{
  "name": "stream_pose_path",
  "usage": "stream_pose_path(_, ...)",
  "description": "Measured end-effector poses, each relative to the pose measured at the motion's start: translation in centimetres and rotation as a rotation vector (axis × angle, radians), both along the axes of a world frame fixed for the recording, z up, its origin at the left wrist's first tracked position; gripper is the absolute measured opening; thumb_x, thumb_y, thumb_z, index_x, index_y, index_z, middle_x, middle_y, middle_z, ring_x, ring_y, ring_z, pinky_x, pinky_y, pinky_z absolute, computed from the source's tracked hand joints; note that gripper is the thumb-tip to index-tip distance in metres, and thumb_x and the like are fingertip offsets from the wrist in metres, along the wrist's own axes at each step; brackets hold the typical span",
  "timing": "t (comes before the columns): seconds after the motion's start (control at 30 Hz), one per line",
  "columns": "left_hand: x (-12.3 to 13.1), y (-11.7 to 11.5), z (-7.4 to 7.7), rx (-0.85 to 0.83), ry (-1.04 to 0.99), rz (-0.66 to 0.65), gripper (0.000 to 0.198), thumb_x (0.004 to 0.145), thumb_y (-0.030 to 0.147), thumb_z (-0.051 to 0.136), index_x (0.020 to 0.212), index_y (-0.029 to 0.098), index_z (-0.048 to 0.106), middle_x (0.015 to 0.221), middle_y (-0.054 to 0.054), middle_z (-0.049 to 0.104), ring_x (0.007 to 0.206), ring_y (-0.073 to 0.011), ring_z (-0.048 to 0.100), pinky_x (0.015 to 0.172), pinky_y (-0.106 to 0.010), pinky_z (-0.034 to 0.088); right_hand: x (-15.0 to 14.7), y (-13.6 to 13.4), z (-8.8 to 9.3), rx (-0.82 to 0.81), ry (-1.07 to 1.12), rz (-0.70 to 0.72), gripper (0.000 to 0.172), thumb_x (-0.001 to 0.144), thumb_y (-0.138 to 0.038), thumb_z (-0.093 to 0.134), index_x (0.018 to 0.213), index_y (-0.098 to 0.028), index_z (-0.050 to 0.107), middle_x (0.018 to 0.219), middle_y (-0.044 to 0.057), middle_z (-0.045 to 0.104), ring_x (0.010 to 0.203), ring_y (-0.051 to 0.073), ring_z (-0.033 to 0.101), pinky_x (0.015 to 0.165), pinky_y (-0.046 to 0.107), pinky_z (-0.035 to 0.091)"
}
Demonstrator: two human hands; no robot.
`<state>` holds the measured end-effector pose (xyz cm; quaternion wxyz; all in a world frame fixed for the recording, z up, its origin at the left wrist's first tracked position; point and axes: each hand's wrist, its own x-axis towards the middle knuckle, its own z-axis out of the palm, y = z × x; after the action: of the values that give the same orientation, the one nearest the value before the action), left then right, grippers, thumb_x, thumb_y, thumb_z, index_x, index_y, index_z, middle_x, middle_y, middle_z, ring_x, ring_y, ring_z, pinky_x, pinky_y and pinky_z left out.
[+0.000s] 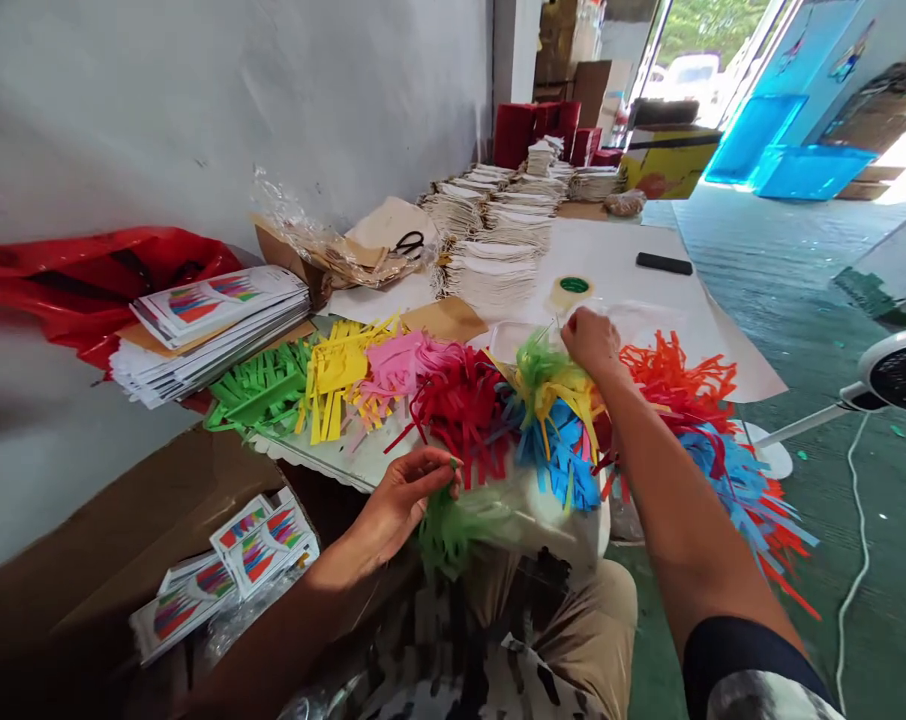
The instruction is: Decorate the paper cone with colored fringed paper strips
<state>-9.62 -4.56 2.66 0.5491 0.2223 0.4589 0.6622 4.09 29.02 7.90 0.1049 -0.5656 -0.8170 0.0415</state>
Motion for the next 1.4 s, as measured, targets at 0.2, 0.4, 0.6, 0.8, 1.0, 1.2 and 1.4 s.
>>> stream_pose_path(0.2,1.1,-0.1,0.3,0.041,0.148,0.033,0.028,0.073,0.039,0.094,0.086,0.018,0.081,0.077,-0.003,0.076,0.067,-0.0127,0.067,0.071,-0.025,0.051,4.6,-6.2,3.6,0.199,0.581,0.118,0.027,0.098,-0.027,0.057,0.116,-0.017,0.075,0.094,0.009,0.078,0.088,0.023,0.074,0.089,0.037,0.053)
stream_pose_path(0.4,3.7,-0.3,0.5,0.016,0.207,-0.002,0.031,0.071,0.041,0.095,0.088,0.019,0.081,0.074,-0.002,0.075,0.069,-0.0138,0.067,0.07,-0.026,0.051,7.5,-20.6,0.4,-0.135,1.128,0.207,0.028,0.091,-0.046,0.077,0.103,-0.021,0.078,0.083,0.004,0.078,0.071,0.02,0.075,0.063,0.03,0.058)
stream_pose_path(0.6,5.9,-1.5,1.8,0.056,0.352,-0.059,0.028,0.076,0.044,0.091,0.085,0.019,0.08,0.077,-0.001,0.073,0.071,-0.0141,0.065,0.069,-0.026,0.05,8.4,-28.9,-3.2,-0.271,1.333,0.247,0.018,0.091,-0.041,0.08,0.088,-0.024,0.077,0.08,0.002,0.075,0.068,0.017,0.069,0.06,0.029,0.056)
stream_pose_path(0.8,7.6,-2.9,2.8,0.07,0.389,-0.083,0.028,0.079,0.044,0.089,0.083,0.019,0.077,0.074,0.0,0.07,0.068,-0.0125,0.061,0.065,-0.025,0.048,8.8,-30.3,-3.7,-0.124,1.392,0.242,0.012,0.092,-0.03,0.08,0.082,-0.025,0.075,0.08,0.0,0.066,0.076,0.016,0.061,0.066,0.029,0.05)
stream_pose_path(1.0,8.0,-3.3,3.2,0.066,0.399,-0.086,0.029,0.079,0.045,0.089,0.083,0.019,0.077,0.073,-0.001,0.069,0.066,-0.0126,0.061,0.064,-0.025,0.049,8.7,-30.8,-4.5,-0.161,1.441,0.212,0.018,0.094,-0.033,0.077,0.081,-0.023,0.07,0.078,-0.001,0.063,0.074,0.015,0.058,0.067,0.03,0.047)
stream_pose_path(1.2,8.1,-3.3,2.8,0.087,0.41,-0.076,0.029,0.079,0.044,0.088,0.082,0.019,0.076,0.074,0.0,0.07,0.066,-0.012,0.062,0.065,-0.025,0.05,8.5,-31.0,-5.0,-0.144,1.453,0.228,0.014,0.093,-0.031,0.08,0.084,-0.024,0.072,0.08,-0.001,0.065,0.075,0.014,0.059,0.067,0.028,0.047)
stream_pose_path(1.4,7.9,-3.4,2.3,0.129,0.491,-0.08,0.026,0.084,0.041,0.085,0.085,0.017,0.076,0.077,-0.001,0.073,0.068,-0.0116,0.065,0.067,-0.023,0.053,8.6,-30.9,-5.5,-0.132,1.43,0.256,0.016,0.095,-0.032,0.077,0.084,-0.023,0.07,0.081,-0.001,0.064,0.076,0.013,0.058,0.068,0.026,0.047)
